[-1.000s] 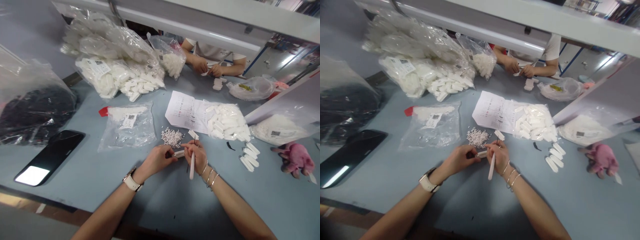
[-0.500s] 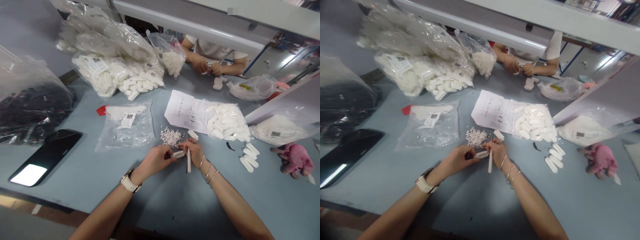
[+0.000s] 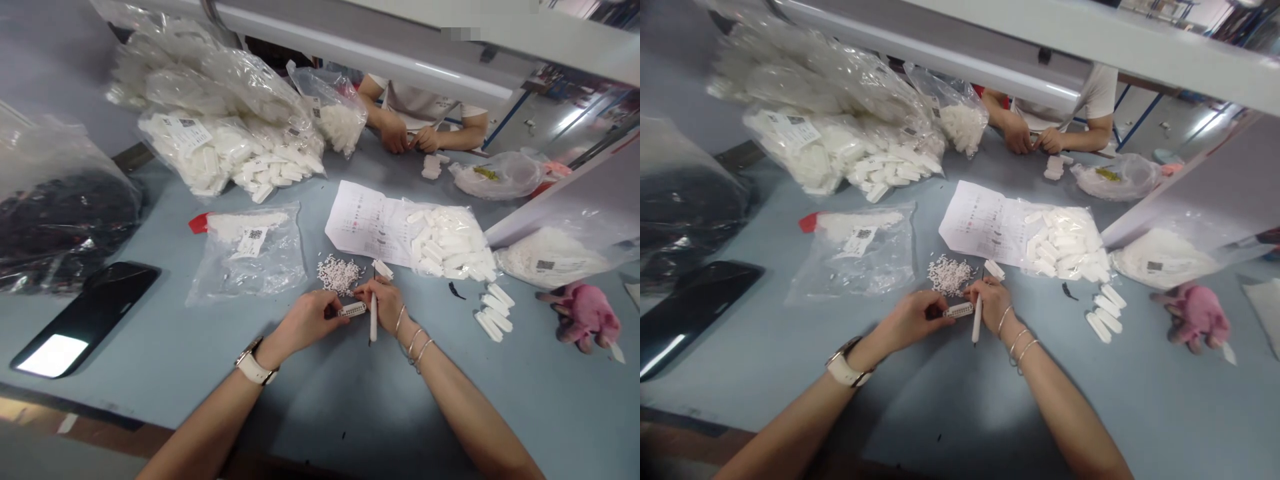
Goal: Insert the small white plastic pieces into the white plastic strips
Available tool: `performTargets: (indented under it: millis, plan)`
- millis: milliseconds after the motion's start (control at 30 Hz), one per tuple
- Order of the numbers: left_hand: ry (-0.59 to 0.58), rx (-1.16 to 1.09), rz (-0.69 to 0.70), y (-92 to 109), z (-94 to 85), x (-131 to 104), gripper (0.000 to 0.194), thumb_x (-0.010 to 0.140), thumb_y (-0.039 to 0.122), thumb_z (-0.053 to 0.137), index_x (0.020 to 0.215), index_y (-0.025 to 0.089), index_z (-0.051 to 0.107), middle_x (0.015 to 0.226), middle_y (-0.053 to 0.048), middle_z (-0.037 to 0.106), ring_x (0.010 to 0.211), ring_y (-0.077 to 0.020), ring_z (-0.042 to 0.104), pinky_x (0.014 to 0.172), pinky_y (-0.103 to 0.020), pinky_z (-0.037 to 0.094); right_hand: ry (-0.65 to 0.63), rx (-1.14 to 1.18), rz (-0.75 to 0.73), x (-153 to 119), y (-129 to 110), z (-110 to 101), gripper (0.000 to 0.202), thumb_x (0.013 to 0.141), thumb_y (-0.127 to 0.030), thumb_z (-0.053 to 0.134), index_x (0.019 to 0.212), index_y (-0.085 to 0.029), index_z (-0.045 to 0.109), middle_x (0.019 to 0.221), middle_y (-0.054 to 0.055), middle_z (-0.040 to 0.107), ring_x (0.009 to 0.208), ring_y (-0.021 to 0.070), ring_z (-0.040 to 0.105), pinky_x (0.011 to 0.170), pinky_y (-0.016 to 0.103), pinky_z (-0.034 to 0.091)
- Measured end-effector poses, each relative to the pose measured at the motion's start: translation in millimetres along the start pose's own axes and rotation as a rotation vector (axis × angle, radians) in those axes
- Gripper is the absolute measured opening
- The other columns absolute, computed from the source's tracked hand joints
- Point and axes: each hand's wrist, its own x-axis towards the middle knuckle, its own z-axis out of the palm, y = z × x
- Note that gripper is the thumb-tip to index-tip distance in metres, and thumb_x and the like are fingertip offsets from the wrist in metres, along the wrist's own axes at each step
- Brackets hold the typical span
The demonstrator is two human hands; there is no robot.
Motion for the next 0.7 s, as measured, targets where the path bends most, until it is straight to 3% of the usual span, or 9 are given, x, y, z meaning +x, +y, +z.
performTargets:
  millis: [267, 367, 700]
  plan:
    - [-0.005, -0.009, -0.016, 2, -0.4, 0, 0.017, 0.075, 0.030, 0.064, 0.070, 0.016, 0.057, 0.065, 0.002, 0.055, 0.059, -0.0117, 0.048, 0.056, -0.024, 0.035, 0.179, 0.216, 0.109, -4, -6, -3, 0.030, 0.072, -0.023, 0.061, 0.061, -0.024, 0.033, 0.070, 0.002, 0.069, 0.068, 0.0176, 0.064, 0.066, 0.031, 0.048]
    - [0.010, -0.016, 0.000, 0, 1.4, 0, 0.017, 0.075, 0.030, 0.065, 0.070, 0.016, 0.057, 0.064, 0.002, 0.054, 0.058, -0.0115, 0.047, 0.055, -0.025, 0.034, 0.174, 0.290, 0.105, -9, -11, -5, 0.031, 0.072, -0.023, 0.062, 0.063, -0.024, 0.033, 0.072, 0.002, 0.070, 0.066, 0.0166, 0.064, 0.064, 0.029, 0.049]
    - [0.076, 0.001, 0.059, -7, 8.7, 2, 0.017, 0.074, 0.027, 0.063, 0.064, 0.017, 0.053, 0.061, 0.003, 0.053, 0.055, -0.0102, 0.047, 0.052, -0.023, 0.034, 0.044, 0.086, -0.217, -17, -26, 2, 0.027, 0.077, -0.014, 0.053, 0.062, -0.025, 0.032, 0.068, 0.000, 0.068, 0.065, 0.0161, 0.056, 0.067, 0.031, 0.047]
